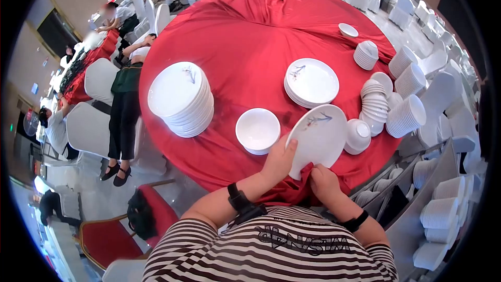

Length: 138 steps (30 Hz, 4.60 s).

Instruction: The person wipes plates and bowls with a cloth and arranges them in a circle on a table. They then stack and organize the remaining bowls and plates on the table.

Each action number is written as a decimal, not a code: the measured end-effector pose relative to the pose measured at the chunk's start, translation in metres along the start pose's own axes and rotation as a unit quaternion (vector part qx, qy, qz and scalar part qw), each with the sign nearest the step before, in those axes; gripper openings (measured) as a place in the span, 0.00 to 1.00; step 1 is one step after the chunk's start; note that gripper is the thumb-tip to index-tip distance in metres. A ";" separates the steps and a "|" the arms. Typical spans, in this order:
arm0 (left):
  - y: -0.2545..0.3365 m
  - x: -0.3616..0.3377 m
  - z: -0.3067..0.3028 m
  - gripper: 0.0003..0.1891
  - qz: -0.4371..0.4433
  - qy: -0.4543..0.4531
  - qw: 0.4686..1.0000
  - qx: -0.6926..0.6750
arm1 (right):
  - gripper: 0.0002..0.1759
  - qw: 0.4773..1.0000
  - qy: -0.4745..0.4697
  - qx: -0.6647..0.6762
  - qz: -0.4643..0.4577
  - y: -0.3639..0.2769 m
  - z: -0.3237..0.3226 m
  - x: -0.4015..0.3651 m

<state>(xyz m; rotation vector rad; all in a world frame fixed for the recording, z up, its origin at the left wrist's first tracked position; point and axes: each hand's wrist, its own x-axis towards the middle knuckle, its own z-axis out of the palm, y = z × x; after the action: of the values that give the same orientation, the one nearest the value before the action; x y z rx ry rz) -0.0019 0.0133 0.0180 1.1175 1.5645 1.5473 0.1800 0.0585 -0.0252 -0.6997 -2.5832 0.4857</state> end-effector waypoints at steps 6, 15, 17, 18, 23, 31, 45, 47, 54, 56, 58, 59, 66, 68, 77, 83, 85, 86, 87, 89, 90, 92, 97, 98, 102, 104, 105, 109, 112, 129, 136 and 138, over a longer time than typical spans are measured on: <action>0.012 0.007 -0.046 0.21 0.028 0.133 0.982 0.129 | 0.08 0.998 0.010 -0.018 0.067 0.033 -0.009 -0.011; 0.029 0.028 -0.172 0.23 -0.009 0.280 0.887 -0.367 | 0.06 0.795 0.149 0.483 0.335 0.054 0.009 -0.047; 0.018 0.031 -0.196 0.21 0.010 0.280 0.889 -0.361 | 0.07 0.759 0.133 0.521 0.366 0.050 0.008 -0.044; 0.019 0.032 -0.207 0.21 0.013 0.300 0.896 -0.328 | 0.08 0.740 0.126 0.539 0.382 0.048 0.008 -0.043; 0.038 0.039 -0.264 0.26 -0.003 0.417 0.876 -0.244 | 0.07 0.742 0.116 0.528 0.396 0.048 0.015 -0.046; -0.003 0.052 -0.334 0.24 0.031 0.430 0.899 -0.077 | 0.06 0.808 0.110 0.445 0.370 0.062 0.030 -0.059; -0.051 0.063 -0.381 0.18 0.073 0.429 0.887 0.156 | 0.05 0.794 0.118 0.468 0.370 0.057 0.025 -0.060; -0.013 0.065 -0.357 0.19 0.068 0.461 0.884 0.051 | 0.05 0.793 0.110 0.461 0.383 0.055 0.024 -0.056; 0.015 0.093 -0.279 0.22 0.322 0.178 0.752 0.548 | 0.06 0.795 0.101 0.473 0.366 0.053 0.026 -0.053; 0.024 0.114 -0.208 0.18 0.305 0.120 0.788 0.522 | 0.06 0.793 0.096 0.475 0.370 0.056 0.031 -0.054; 0.028 0.134 -0.135 0.17 0.005 0.032 0.998 0.048 | 0.06 0.808 0.092 0.458 0.359 0.060 0.034 -0.056; 0.042 0.147 -0.088 0.19 -0.197 0.159 0.923 -0.289 | 0.06 0.824 0.090 0.440 0.347 0.061 0.036 -0.057; -0.039 0.215 0.014 0.18 -0.196 0.141 0.950 -0.197 | 0.06 0.834 0.085 0.445 0.314 0.060 0.025 -0.065; -0.038 0.217 0.036 0.19 -0.200 0.157 0.949 -0.186 | 0.07 0.827 0.072 0.441 0.340 0.063 0.021 -0.072; -0.090 0.231 0.046 0.20 -0.165 0.179 0.954 -0.177 | 0.06 0.831 0.075 0.455 0.312 0.080 0.013 -0.085; -0.054 0.230 0.018 0.18 -0.167 0.221 0.928 -0.248 | 0.08 0.817 0.025 0.460 0.347 0.091 0.011 -0.080; -0.041 0.229 -0.012 0.18 -0.140 0.228 0.925 -0.271 | 0.07 0.795 0.014 0.481 0.369 0.092 0.008 -0.077; -0.036 0.231 -0.034 0.18 -0.128 0.216 0.925 -0.285 | 0.07 0.795 0.013 0.483 0.367 0.094 0.011 -0.076; -0.024 0.229 -0.048 0.19 -0.156 0.243 0.919 -0.268 | 0.07 0.794 0.013 0.486 0.366 0.096 0.014 -0.077; -0.037 0.226 -0.092 0.22 -0.148 0.183 0.926 -0.297 | 0.07 0.785 0.019 0.504 0.359 0.100 0.020 -0.078; -0.035 0.217 -0.103 0.23 -0.160 0.180 0.924 -0.298 | 0.06 0.789 0.020 0.506 0.349 0.100 0.022 -0.078; -0.036 0.203 -0.112 0.25 -0.167 0.189 0.927 -0.278 | 0.06 0.797 0.027 0.506 0.328 0.100 0.023 -0.075; -0.069 0.185 -0.141 0.27 -0.162 0.145 0.931 -0.293 | 0.06 0.809 0.005 0.481 0.339 0.097 0.022 -0.070; -0.072 0.185 -0.139 0.27 -0.179 0.160 0.926 -0.292 | 0.06 0.798 -0.001 0.487 0.355 0.094 0.020 -0.069; -0.103 0.191 -0.142 0.25 -0.239 0.173 0.899 -0.323 | 0.06 0.795 0.015 0.492 0.353 0.090 0.023 -0.071; -0.130 0.194 -0.153 0.24 -0.265 0.137 0.884 -0.359 | 0.06 0.801 0.010 0.480 0.358 0.087 0.019 -0.071; -0.132 0.194 -0.156 0.25 -0.283 0.091 0.915 -0.272 | 0.06 0.803 0.005 0.475 0.361 0.086 0.017 -0.071; -0.103 0.159 -0.150 0.29 -0.276 0.138 0.939 -0.152 | 0.06 0.808 0.002 0.463 0.364 0.084 0.015 -0.069; -0.087 0.123 -0.156 0.31 -0.201 -0.002 0.976 0.083 | 0.06 0.796 -0.002 0.467 0.384 0.079 0.009 -0.062; -0.080 0.006 -0.139 0.23 -0.210 0.208 0.953 -0.065 | 0.18 0.903 -0.096 0.307 0.285 0.062 0.040 -0.006; 0.000 0.020 -0.074 0.15 -0.056 -0.029 0.986 -0.156 | 0.17 0.924 -0.241 0.150 0.258 0.054 0.013 -0.019; 0.017 0.039 -0.027 0.15 -0.102 -0.115 0.970 -0.187 | 0.17 0.930 -0.197 0.180 0.252 0.053 0.013 -0.021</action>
<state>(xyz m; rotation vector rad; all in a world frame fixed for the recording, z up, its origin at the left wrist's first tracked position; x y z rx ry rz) -0.0403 0.0364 0.0410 0.8590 1.1364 1.4395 0.2117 0.0872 -0.0650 -1.2329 -2.5241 1.3466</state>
